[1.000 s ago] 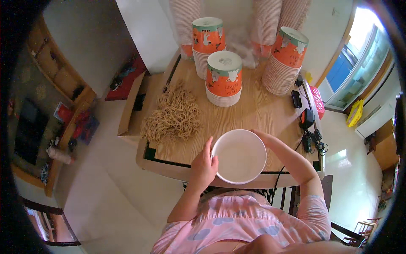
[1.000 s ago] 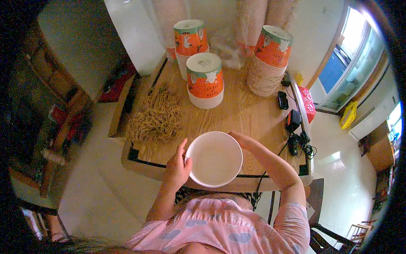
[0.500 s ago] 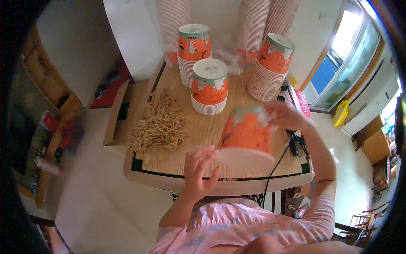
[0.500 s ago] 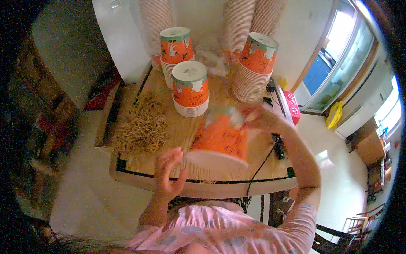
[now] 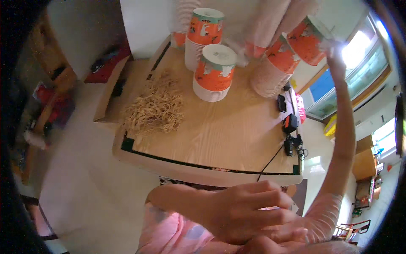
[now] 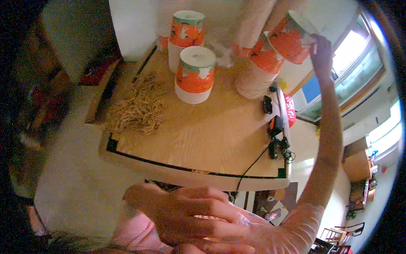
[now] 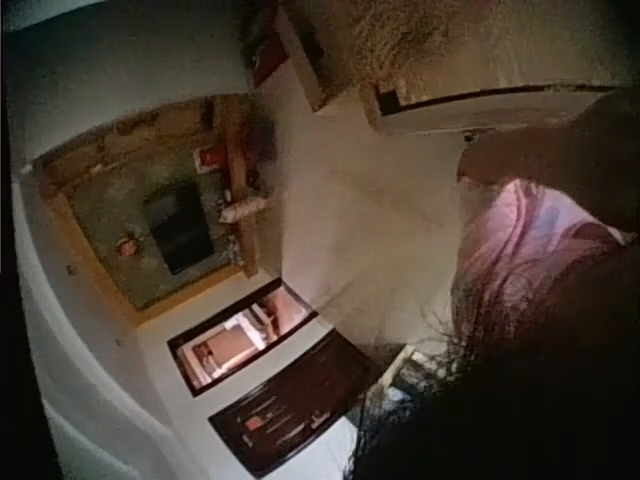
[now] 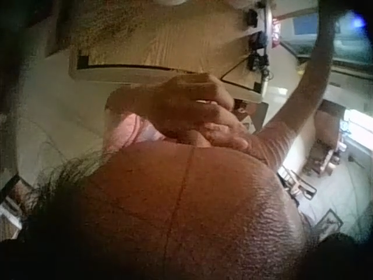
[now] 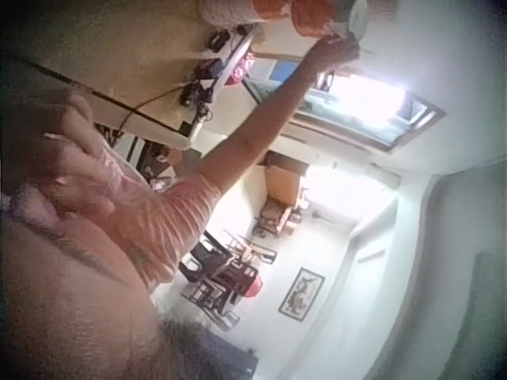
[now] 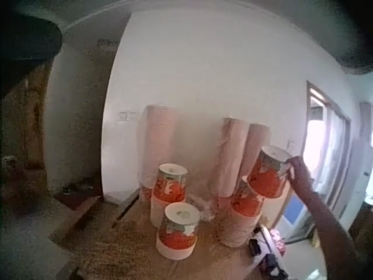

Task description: Tying pieces of raffia string around the rims of paper bowls.

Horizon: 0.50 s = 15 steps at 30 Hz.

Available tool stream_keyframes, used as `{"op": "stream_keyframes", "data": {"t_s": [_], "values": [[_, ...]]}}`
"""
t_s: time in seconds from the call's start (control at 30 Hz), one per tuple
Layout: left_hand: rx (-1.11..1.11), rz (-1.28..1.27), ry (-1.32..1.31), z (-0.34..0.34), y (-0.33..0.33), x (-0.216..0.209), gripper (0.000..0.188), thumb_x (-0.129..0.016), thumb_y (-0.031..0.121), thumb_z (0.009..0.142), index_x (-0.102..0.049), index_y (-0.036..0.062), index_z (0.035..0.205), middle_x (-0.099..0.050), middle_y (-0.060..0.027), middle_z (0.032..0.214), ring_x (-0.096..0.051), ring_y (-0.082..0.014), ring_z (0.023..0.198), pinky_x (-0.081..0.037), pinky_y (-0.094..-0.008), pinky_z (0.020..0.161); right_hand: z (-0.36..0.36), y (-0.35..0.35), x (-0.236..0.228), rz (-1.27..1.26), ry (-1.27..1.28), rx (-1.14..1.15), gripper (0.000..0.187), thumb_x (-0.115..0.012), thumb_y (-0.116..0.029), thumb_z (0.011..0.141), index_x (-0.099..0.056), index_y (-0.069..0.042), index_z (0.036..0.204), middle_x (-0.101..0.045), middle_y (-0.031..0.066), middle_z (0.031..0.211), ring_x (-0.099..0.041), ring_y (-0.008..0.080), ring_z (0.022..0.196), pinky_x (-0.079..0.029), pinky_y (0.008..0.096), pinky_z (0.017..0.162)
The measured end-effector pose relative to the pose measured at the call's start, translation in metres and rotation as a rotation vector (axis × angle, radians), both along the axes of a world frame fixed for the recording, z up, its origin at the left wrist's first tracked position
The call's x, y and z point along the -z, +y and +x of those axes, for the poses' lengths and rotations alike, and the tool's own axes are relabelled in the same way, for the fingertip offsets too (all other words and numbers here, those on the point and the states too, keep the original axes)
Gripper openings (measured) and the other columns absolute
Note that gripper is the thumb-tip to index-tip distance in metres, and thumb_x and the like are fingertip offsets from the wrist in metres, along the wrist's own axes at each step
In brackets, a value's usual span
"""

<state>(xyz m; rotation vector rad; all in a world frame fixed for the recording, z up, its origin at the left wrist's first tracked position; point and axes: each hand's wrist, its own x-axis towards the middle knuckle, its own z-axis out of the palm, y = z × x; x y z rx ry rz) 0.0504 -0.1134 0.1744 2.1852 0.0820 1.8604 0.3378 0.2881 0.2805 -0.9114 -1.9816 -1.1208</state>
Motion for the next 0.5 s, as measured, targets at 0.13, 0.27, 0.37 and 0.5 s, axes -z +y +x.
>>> {"op": "stream_keyframes", "data": {"t_s": [0.13, 0.27, 0.37, 0.5], "values": [[-0.3, 0.054, 0.161, -0.029, -0.02, -0.018, 0.046, -0.063, 0.043, 0.081, -0.053, 0.0164, 0.117, -0.058, -0.0097, 0.114, -0.055, -0.0273, 0.101, -0.048, -0.0278, 0.072, -0.025, 0.014, 0.019, -0.053, 0.069, -0.05, 0.038, -0.057, -0.006, 0.074, -0.051, -0.01, 0.111, -0.053, 0.0096, 0.107, -0.048, 0.0301, 0.103, -0.043, 0.04, 0.088], [-0.247, -0.324, 0.219, -0.052, -0.018, 0.036, 0.023, -0.064, 0.007, 0.066, -0.065, 0.0137, 0.088, -0.061, -0.0029, 0.079, -0.057, -0.0208, 0.063, -0.043, -0.0336, 0.055, -0.034, 0.012, 0.027, -0.068, 0.072, 0.047, 0.036, -0.057, -0.006, 0.074, -0.05, -0.009, 0.109, -0.053, 0.0106, 0.105, -0.048, 0.0299, 0.102, -0.042, 0.0406, 0.088], [-0.833, -0.377, 0.193, -0.049, 0.035, 0.086, 0.025, -0.06, 0.001, 0.072, -0.063, 0.0098, 0.095, -0.062, -0.0043, 0.087, -0.058, -0.0232, 0.074, -0.046, -0.0332, 0.065, -0.037, 0.015, 0.025, -0.106, 0.076, 0.03, 0.034, -0.056, -0.007, 0.077, -0.049, -0.008, 0.11, -0.053, 0.0118, 0.103, -0.049, 0.0314, 0.1, -0.041, 0.0422, 0.087], [-0.903, -0.622, 0.142, -0.048, 0.119, 0.229, 0.031, -0.063, 0.008, 0.074, -0.059, 0.0055, 0.105, -0.06, -0.0088, 0.097, -0.054, -0.0278, 0.092, -0.045, -0.0353, 0.081, -0.04, 0.039, 0.033, -0.064, -0.011, 0.077, 0.036, -0.055, -0.005, 0.075, -0.049, -0.008, 0.11, -0.053, 0.0117, 0.103, -0.049, 0.0307, 0.1, -0.041, 0.0406, 0.089]]}}
